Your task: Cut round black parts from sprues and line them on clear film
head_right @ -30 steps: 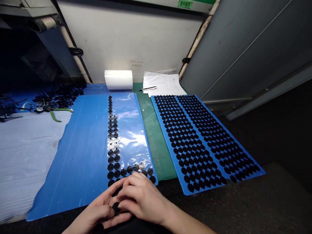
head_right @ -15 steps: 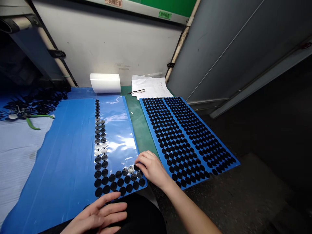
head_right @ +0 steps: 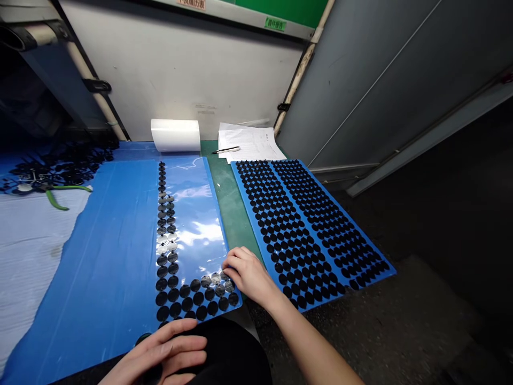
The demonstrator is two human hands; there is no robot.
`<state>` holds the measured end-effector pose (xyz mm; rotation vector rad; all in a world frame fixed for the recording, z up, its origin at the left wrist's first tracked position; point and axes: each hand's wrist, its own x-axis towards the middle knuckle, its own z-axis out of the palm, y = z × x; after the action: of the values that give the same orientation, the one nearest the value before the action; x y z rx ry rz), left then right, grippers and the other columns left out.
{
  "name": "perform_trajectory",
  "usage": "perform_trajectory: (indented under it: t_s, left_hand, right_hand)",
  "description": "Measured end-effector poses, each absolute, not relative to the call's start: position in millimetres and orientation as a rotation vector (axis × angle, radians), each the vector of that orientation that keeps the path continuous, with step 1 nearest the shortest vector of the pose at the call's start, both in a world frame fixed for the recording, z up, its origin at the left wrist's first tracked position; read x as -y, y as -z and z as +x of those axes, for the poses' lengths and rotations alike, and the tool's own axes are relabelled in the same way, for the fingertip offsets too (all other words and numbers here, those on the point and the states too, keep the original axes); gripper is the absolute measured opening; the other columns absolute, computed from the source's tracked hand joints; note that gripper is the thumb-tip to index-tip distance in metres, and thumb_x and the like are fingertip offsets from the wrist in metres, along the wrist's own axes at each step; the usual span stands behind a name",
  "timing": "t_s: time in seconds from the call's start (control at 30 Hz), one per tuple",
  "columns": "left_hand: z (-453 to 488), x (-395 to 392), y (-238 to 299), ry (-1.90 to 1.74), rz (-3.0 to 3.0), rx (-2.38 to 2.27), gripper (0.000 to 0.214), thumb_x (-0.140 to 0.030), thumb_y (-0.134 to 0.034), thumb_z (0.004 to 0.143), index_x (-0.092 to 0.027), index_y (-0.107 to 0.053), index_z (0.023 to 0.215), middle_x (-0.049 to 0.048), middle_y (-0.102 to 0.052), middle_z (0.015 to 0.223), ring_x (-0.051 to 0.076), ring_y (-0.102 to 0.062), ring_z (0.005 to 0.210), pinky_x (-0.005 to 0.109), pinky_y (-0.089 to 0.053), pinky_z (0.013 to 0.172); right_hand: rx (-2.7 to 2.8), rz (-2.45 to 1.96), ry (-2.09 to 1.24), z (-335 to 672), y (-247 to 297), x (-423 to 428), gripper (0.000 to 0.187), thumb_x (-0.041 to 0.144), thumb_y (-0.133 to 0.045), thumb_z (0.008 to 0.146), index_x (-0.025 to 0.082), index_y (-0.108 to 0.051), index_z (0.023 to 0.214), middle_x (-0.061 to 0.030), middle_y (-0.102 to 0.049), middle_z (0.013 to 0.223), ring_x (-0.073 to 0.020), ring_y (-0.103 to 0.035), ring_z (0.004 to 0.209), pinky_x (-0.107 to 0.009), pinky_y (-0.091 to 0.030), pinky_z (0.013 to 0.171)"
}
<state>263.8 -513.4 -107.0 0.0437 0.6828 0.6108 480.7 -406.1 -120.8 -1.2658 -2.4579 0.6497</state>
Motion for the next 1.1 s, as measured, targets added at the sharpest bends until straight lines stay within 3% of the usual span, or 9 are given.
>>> perform_trajectory:
  t_s: [0.27, 0.37, 0.47, 0.77, 0.97, 1.1]
  left_hand:
    - [264, 514, 112, -0.799, -0.050, -0.463, 0.065, -0.052, -0.035, 0.078, -0.014, -0.022, 0.129, 0.0188, -0.046, 0.119, 0.031, -0.041, 0.111, 0.047, -0.027, 0.091]
    - [261, 511, 105, -0.796, -0.077, -0.417, 0.059, -0.051, -0.025, 0.082, -0.016, -0.022, 0.129, 0.0144, -0.052, 0.110, 0.027, -0.044, 0.108, 0.045, -0.029, 0.089]
    - [259, 510, 101, -0.782, -0.092, -0.482, 0.056, -0.052, -0.026, 0.081, -0.020, -0.029, 0.127, 0.0085, -0.056, 0.100, 0.024, -0.051, 0.097, 0.038, -0.032, 0.086]
    - [259, 519, 110, -0.852, -0.108, -0.448, 0.055, -0.050, -0.022, 0.082, -0.019, -0.029, 0.126, 0.0093, -0.052, 0.107, 0.022, -0.049, 0.100, 0.035, -0.032, 0.085]
    - [257, 526, 124, -0.850, -0.074, -0.425, 0.068, -0.059, -0.027, 0.076, -0.018, -0.016, 0.128, 0.0159, -0.054, 0.106, 0.029, -0.047, 0.103, 0.043, -0.030, 0.084]
    - [254, 529, 129, -0.860, -0.057, -0.399, 0.067, -0.058, -0.025, 0.077, -0.016, -0.014, 0.127, 0.0171, -0.054, 0.106, 0.030, -0.046, 0.105, 0.042, -0.030, 0.083]
  right_hand:
    - [2.366, -1.228, -0.676, 462, 99, 418, 0.013, 0.014, -0.046, 0.084, 0.020, -0.051, 0.094, -0.0057, -0.053, 0.089, -0.0210, -0.047, 0.087, -0.035, -0.039, 0.076]
    - [2.405, -0.926, -0.997, 434, 80, 438, 0.012, 0.015, -0.044, 0.086, 0.021, -0.053, 0.090, -0.0032, -0.055, 0.086, -0.0170, -0.048, 0.083, -0.029, -0.039, 0.074]
    - [2.508, -0.702, -1.157, 411, 77, 457, 0.005, 0.020, -0.052, 0.083, 0.022, -0.056, 0.082, -0.0003, -0.056, 0.082, -0.0157, -0.048, 0.080, -0.027, -0.038, 0.072]
    - [2.425, -0.802, -1.129, 401, 99, 464, 0.006, 0.017, -0.051, 0.081, 0.021, -0.054, 0.080, 0.0002, -0.055, 0.079, -0.0154, -0.049, 0.078, -0.028, -0.037, 0.071]
    - [2.487, -1.090, -0.687, 399, 105, 405, 0.005, 0.018, -0.050, 0.082, 0.020, -0.054, 0.080, -0.0029, -0.056, 0.082, -0.0190, -0.048, 0.081, -0.031, -0.036, 0.071]
    - [2.607, -1.121, -0.620, 397, 118, 396, 0.004, 0.018, -0.053, 0.081, 0.021, -0.055, 0.078, -0.0012, -0.055, 0.080, -0.0186, -0.049, 0.081, -0.030, -0.035, 0.069]
